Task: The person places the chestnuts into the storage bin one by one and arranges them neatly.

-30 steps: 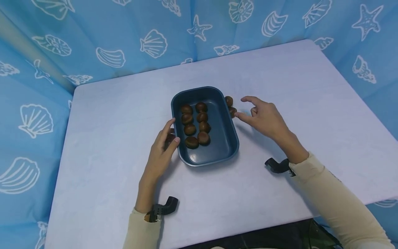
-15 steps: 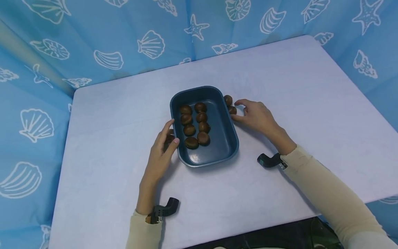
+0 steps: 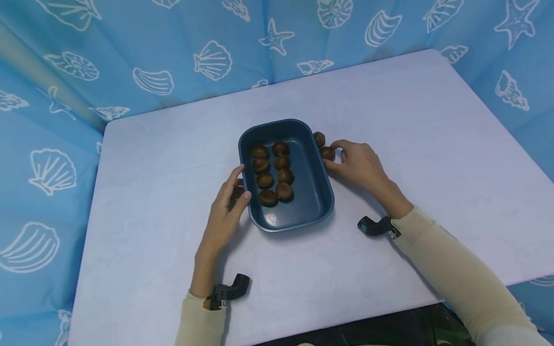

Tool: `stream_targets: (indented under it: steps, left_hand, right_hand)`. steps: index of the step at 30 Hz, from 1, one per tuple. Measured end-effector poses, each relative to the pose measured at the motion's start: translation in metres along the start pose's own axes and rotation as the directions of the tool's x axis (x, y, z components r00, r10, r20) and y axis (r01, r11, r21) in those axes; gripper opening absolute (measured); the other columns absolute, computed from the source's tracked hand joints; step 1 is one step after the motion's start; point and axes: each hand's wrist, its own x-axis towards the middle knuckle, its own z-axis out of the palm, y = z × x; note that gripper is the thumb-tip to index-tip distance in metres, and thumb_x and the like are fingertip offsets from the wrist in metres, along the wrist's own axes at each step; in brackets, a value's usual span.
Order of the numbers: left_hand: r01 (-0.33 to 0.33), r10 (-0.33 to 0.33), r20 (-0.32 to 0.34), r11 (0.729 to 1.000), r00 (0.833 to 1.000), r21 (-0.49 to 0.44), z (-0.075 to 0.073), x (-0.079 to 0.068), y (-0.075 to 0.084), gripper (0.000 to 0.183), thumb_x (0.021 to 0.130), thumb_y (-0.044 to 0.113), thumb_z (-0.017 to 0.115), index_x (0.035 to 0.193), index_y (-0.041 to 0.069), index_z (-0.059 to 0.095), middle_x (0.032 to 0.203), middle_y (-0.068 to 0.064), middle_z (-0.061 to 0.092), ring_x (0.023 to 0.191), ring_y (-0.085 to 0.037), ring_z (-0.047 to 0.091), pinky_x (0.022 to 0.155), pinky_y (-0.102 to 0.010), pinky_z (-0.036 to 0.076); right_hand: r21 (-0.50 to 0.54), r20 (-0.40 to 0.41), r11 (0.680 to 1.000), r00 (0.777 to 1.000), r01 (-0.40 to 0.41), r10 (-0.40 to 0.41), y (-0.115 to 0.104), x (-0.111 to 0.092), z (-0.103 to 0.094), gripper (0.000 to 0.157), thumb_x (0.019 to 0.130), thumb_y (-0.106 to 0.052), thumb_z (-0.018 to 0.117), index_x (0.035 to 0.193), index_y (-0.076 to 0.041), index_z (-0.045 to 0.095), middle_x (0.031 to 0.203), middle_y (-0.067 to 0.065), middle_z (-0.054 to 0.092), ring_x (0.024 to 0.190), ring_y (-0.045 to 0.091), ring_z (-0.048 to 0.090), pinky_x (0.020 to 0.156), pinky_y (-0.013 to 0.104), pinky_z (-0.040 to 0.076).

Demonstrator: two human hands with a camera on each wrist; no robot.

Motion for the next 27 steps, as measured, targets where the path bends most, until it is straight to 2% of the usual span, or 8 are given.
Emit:
stream_targets:
  steps: [6, 10, 15, 22, 27]
  left_hand:
    - [0.002, -0.002, -0.006, 1.000, 1.000, 0.013, -0.001, -0.001, 0.000, 0.053, 0.104, 0.043, 0.050, 0.153, 0.048, 0.031, 0.132, -0.001, 0.054, 0.115, -0.016, 0.054, 0.100, -0.044, 0.043]
    - [-0.009, 0.009, -0.003, 1.000, 1.000, 0.008, -0.001, 0.000, -0.001, 0.054, 0.103, 0.045, 0.050, 0.154, 0.045, 0.032, 0.132, -0.001, 0.054, 0.114, -0.016, 0.054, 0.098, -0.044, 0.044]
    - [-0.017, 0.017, 0.002, 1.000, 1.000, 0.011, 0.000, 0.000, 0.000, 0.055, 0.103, 0.048, 0.050, 0.155, 0.044, 0.032, 0.131, -0.001, 0.054, 0.113, -0.016, 0.054, 0.096, -0.044, 0.044]
    - [-0.016, 0.016, 0.006, 1.000, 1.000, 0.010, -0.001, 0.000, 0.002, 0.056, 0.104, 0.041, 0.051, 0.155, 0.043, 0.031, 0.132, -0.002, 0.054, 0.114, -0.017, 0.055, 0.097, -0.045, 0.045]
    - [-0.007, 0.007, 0.005, 1.000, 1.000, 0.010, -0.001, -0.001, 0.002, 0.056, 0.104, 0.039, 0.052, 0.156, 0.041, 0.031, 0.132, -0.003, 0.054, 0.114, -0.018, 0.055, 0.097, -0.046, 0.045]
  right_hand:
    - [0.016, -0.035, 0.999, 0.999, 0.030, -0.029, -0.004, -0.012, -0.013, 0.045, 0.090, -0.035, 0.071, 0.123, -0.005, 0.066, 0.059, 0.004, 0.043, 0.052, 0.019, 0.039, 0.048, 0.031, 0.028]
    - [0.025, -0.068, 0.998, 0.996, 0.064, -0.062, -0.009, -0.024, -0.022, 0.044, 0.089, -0.035, 0.072, 0.123, -0.006, 0.067, 0.058, 0.003, 0.042, 0.051, 0.019, 0.039, 0.047, 0.031, 0.028]
    - [0.049, -0.102, 0.987, 0.984, 0.151, -0.145, -0.019, -0.041, -0.032, 0.042, 0.089, -0.035, 0.075, 0.121, -0.009, 0.068, 0.056, -0.001, 0.039, 0.048, 0.016, 0.036, 0.046, 0.030, 0.029]
    - [0.080, -0.050, 0.960, 0.963, 0.268, -0.264, -0.047, -0.059, -0.040, 0.043, 0.087, -0.035, 0.078, 0.122, -0.011, 0.068, 0.056, -0.005, 0.038, 0.047, 0.012, 0.035, 0.047, 0.029, 0.030]
    - [0.057, -0.007, 0.924, 0.925, 0.379, -0.379, -0.065, -0.064, -0.033, 0.043, 0.084, -0.033, 0.081, 0.119, -0.009, 0.070, 0.054, -0.008, 0.038, 0.046, 0.009, 0.034, 0.047, 0.029, 0.031]
